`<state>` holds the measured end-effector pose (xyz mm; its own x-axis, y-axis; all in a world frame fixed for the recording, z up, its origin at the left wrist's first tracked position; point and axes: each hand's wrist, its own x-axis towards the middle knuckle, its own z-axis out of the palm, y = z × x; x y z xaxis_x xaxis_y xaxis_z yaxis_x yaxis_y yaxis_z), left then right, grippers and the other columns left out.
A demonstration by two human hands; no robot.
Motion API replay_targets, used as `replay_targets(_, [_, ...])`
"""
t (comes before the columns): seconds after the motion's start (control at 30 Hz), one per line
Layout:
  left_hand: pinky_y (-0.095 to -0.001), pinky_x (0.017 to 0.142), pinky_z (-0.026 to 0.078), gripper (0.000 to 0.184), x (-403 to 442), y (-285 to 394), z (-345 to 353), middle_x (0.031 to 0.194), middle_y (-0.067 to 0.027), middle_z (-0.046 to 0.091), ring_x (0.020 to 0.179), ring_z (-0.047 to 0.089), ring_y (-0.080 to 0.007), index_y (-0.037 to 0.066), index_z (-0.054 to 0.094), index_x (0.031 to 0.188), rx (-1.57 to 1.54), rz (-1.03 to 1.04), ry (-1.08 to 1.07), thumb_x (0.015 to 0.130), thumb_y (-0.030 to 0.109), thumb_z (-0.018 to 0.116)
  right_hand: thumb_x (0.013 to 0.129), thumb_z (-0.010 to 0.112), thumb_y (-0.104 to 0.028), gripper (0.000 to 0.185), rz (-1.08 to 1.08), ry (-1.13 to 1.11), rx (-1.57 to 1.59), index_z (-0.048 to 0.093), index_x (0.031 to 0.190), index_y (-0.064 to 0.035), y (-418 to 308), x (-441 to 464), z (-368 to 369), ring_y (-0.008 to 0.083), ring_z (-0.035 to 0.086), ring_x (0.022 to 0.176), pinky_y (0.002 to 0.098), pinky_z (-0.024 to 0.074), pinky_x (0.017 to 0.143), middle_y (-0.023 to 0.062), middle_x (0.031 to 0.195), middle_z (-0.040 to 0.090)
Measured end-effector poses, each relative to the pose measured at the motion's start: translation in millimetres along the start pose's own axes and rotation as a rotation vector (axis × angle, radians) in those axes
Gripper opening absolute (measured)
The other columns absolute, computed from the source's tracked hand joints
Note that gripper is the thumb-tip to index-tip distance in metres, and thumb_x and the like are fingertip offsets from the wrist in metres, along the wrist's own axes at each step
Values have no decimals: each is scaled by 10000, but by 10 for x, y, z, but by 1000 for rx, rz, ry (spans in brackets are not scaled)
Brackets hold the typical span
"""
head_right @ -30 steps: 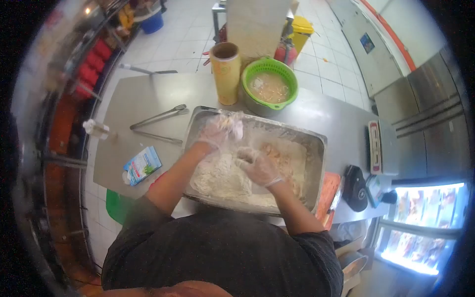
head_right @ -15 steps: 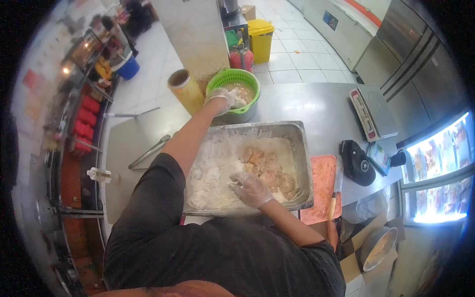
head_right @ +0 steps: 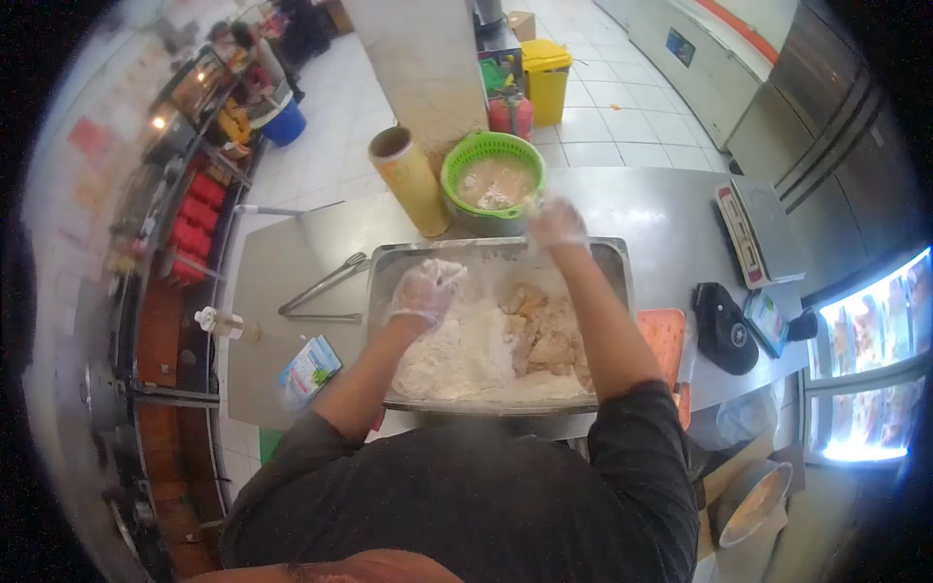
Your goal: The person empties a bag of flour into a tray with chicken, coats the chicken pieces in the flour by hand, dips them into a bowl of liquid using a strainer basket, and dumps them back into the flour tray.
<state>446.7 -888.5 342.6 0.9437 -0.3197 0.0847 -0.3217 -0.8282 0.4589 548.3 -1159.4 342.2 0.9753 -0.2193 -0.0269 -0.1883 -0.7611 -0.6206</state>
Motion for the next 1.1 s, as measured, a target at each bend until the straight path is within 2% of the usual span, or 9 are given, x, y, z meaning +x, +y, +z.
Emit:
replay_targets(0.17, [-408,864,505,263,-546,-828,303,1120,-59,661,1036,612,-257,175,678,1125,427,360,171,931,235,512,859,609,-370,426,13,12,-215,676,1096,-23,394,1112,609,380,642,1058,462,510,905,252,1101,662])
replay_targets(0.4, [-409,911,481,312,-970,-1209,165,1147,-24,652,1064,597,-246,187,659,1149,191,-22,139,860,172,544,839,601,-222,337,-6,-97,-438,673,1099,-20,146,1370,340,364,637,1086,444,519,908,235,1167,646])
replay_targets(0.47, [-411,923,476,286,-1028,-1136,78,1139,-48,654,1078,587,-259,182,675,1124,413,162,204,862,179,561,874,563,-225,299,17,-6,-452,691,1082,-53,60,1446,302,348,653,1062,446,526,908,217,1151,658])
replay_targets(0.57, [-411,928,474,277,-1035,-964,57,1115,-77,657,1054,592,-275,181,679,1120,20,65,263,867,179,568,900,536,-209,299,-55,34,-451,672,1125,-66,-27,1592,355,344,648,1072,447,527,915,210,1157,655])
replay_targets(0.8, [-440,945,464,315,-969,-902,296,1141,-139,642,1068,598,-311,139,657,1157,50,-42,35,901,307,581,890,548,-197,309,-226,-31,-474,652,1172,-126,45,1650,351,335,632,1091,459,514,910,183,1153,655])
replay_targets(0.9, [-447,968,452,379,-915,-1083,540,1169,-172,631,1097,585,-345,114,661,1148,94,132,63,904,393,582,875,594,-246,334,-224,-55,-529,647,1191,-152,200,1717,419,331,633,1073,452,513,903,174,1151,651])
replay_targets(1.0, [-445,1005,429,473,-765,-1012,581,1270,-216,569,1176,542,-377,87,626,1201,179,3,-44,895,445,586,842,656,-312,394,-495,388,-291,643,1196,-138,109,1485,323,365,637,1012,459,516,871,197,1091,651])
replay_targets(1.07, [-452,1051,393,571,-674,-912,623,1366,-247,483,1264,476,-396,57,559,1287,-12,-402,-159,885,462,595,842,657,-298,386,-662,382,-213,643,1182,-117,-75,1060,375,368,639,981,465,518,845,202,1053,651])
replay_targets(1.1, [-452,1051,393,571,-658,-873,565,1366,-247,483,1264,476,-396,57,559,1287,-22,-409,-165,885,462,595,841,658,-283,377,-825,386,-120,643,1168,-95,-202,760,401,370,641,951,472,521,820,208,1014,651])
